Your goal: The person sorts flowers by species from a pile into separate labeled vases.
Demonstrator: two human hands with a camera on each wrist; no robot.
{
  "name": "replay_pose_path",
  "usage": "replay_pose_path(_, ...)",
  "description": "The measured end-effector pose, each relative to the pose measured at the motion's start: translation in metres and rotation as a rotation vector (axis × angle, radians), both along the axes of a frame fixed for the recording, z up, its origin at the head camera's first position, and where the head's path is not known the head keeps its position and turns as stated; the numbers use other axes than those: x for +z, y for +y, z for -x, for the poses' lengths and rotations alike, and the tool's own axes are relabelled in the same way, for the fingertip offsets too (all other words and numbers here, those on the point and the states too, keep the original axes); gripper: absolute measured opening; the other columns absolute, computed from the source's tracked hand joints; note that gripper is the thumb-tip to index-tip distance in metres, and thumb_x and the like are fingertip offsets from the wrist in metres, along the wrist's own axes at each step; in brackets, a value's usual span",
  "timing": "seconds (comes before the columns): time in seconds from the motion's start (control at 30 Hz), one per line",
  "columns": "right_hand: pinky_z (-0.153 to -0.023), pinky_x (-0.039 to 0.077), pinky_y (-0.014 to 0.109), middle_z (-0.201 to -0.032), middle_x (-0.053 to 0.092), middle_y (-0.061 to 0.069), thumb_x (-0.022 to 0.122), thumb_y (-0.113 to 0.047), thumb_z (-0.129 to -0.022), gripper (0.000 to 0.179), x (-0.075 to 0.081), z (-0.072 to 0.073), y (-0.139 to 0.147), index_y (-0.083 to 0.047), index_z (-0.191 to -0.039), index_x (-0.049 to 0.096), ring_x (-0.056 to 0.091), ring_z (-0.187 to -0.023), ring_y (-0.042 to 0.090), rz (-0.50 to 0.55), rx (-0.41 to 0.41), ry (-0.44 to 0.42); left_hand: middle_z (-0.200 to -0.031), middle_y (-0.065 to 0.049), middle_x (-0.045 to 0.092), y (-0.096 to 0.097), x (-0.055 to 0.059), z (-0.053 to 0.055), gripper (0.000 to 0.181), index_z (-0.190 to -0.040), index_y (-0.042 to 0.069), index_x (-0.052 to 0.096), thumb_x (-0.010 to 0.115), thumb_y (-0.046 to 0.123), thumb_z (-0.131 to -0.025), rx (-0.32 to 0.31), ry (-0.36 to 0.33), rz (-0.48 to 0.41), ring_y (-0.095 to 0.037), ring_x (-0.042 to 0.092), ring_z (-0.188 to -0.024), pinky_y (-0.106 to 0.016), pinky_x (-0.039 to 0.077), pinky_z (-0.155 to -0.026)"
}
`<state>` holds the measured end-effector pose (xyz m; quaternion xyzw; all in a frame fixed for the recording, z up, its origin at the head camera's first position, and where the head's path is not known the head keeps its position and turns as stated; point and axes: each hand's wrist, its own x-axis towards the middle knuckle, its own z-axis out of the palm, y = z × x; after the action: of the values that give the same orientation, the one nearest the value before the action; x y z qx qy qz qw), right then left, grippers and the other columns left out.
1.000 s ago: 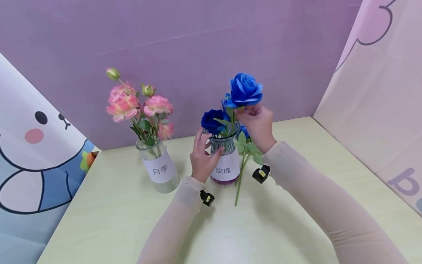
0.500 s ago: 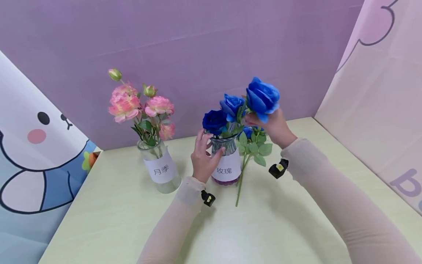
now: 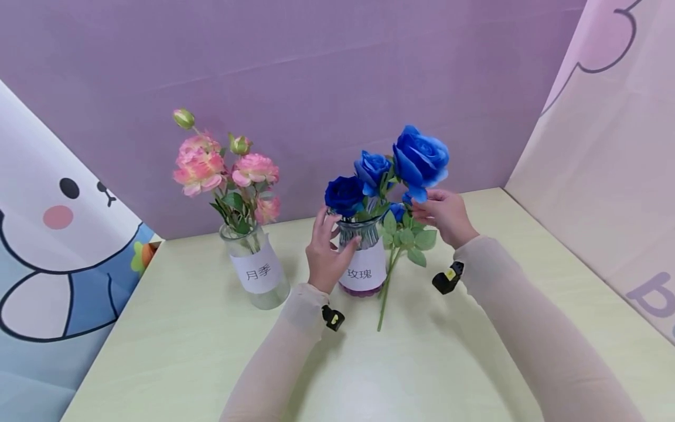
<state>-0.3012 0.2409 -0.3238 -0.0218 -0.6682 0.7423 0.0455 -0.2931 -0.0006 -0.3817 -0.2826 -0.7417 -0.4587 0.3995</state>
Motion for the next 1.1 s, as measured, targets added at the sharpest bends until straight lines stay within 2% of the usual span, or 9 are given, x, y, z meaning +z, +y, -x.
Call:
replay_pose_path(0.07,-0.062,0.058,0.022,-0.066,0.067,-0.002,0.063,-0.002,-0.090,0.007,-0.012,0.002,0.002,-0.008,-0.087,0.064,0.064,-0.058,0.007,0.026,-0.032,-0.066,-0.136,-0.030,0.045,0.000,0.001,0.001,0.047,-0.112,0.000,0.053,0.080,0.006,-0.074,-0.001,0.006,-0.004,-0.037,0.069,-0.086,-0.039,0.059,-0.059)
replay_pose_path(0.17,-0.059,0.057,0.021,-0.065,0.065,-0.002,0.062,-0.005,-0.091,0.005,-0.034,0.005,0.002,-0.002,-0.094,0.063,0.062,-0.055,0.006,-0.012,-0.025,-0.189,-0.136,-0.030,0.045,0.001,0.000,0.001,0.047,-0.111,0.000,0.053,0.081,0.005,-0.073,-0.004,0.011,-0.011,-0.037,0.069,-0.086,-0.040,0.059,-0.058)
replay_pose_path(0.33,-0.059,0.057,0.023,-0.064,0.063,0.001,0.062,-0.008,-0.091,0.026,-0.072,0.007,-0.002,0.010,-0.108,0.058,0.060,-0.054,0.008,-0.187,-0.001,-0.365,-0.137,-0.029,0.044,0.002,-0.002,0.002,0.046,-0.112,0.001,0.053,0.080,0.006,-0.074,-0.016,0.000,-0.020,-0.037,0.068,-0.087,-0.041,0.058,-0.056)
replay_pose_path(0.5,-0.052,0.056,0.025,-0.060,0.062,0.004,0.068,-0.006,-0.086,0.022,-0.096,0.015,-0.012,0.009,-0.100,0.061,0.060,-0.049,0.010,-0.371,-0.020,-0.461,-0.138,-0.028,0.044,0.003,-0.001,0.001,0.045,-0.113,0.002,0.053,0.079,0.007,-0.076,-0.022,-0.012,-0.012,-0.036,0.068,-0.089,-0.039,0.059,-0.058)
replay_pose_path(0.67,-0.050,0.054,0.024,-0.056,0.062,0.004,0.069,-0.010,-0.086,0.017,-0.109,0.019,-0.023,0.006,-0.087,0.063,0.058,-0.046,0.010,-0.551,0.053,-0.461,-0.137,-0.030,0.045,0.002,-0.001,0.000,0.048,-0.113,0.001,0.053,0.080,0.006,-0.074,0.001,0.004,0.004,-0.036,0.069,-0.088,-0.036,0.058,-0.055)
replay_pose_path(0.73,-0.050,0.054,0.023,-0.056,0.061,0.003,0.067,-0.008,-0.085,0.015,-0.112,0.019,-0.028,0.006,-0.082,0.065,0.058,-0.046,0.009,-0.595,0.088,-0.454,-0.137,-0.030,0.045,0.001,-0.001,0.000,0.048,-0.113,0.001,0.053,0.080,0.006,-0.074,-0.002,0.012,0.006,-0.036,0.069,-0.087,-0.036,0.058,-0.056)
replay_pose_path(0.8,-0.050,0.053,0.023,-0.055,0.061,0.003,0.066,-0.005,-0.083,0.011,-0.113,0.018,-0.030,0.005,-0.077,0.066,0.057,-0.046,0.010,-0.617,0.087,-0.460,-0.137,-0.030,0.045,0.001,0.000,-0.001,0.048,-0.113,0.000,0.053,0.080,0.006,-0.074,-0.011,0.016,0.006,-0.036,0.069,-0.088,-0.036,0.059,-0.057)
replay_pose_path(0.97,-0.049,0.053,0.022,-0.054,0.060,0.004,0.064,0.002,-0.080,0.007,-0.113,0.011,-0.031,0.009,-0.082,0.065,0.057,-0.045,0.010,-0.533,0.095,-0.484,-0.137,-0.030,0.044,0.001,0.000,-0.001,0.047,-0.113,0.000,0.053,0.080,0.005,-0.074,-0.028,0.008,-0.008,-0.037,0.068,-0.090,-0.039,0.059,-0.061)
replay_pose_path(1.1,-0.048,0.054,0.022,-0.054,0.061,0.005,0.064,0.005,-0.081,0.008,-0.111,-0.003,-0.029,0.012,-0.086,0.064,0.059,-0.045,0.011,-0.458,0.148,-0.516,-0.137,-0.030,0.044,0.000,0.001,-0.002,0.046,-0.112,0.000,0.053,0.080,0.006,-0.075,-0.029,-0.008,-0.010,-0.037,0.068,-0.091,-0.040,0.059,-0.063)
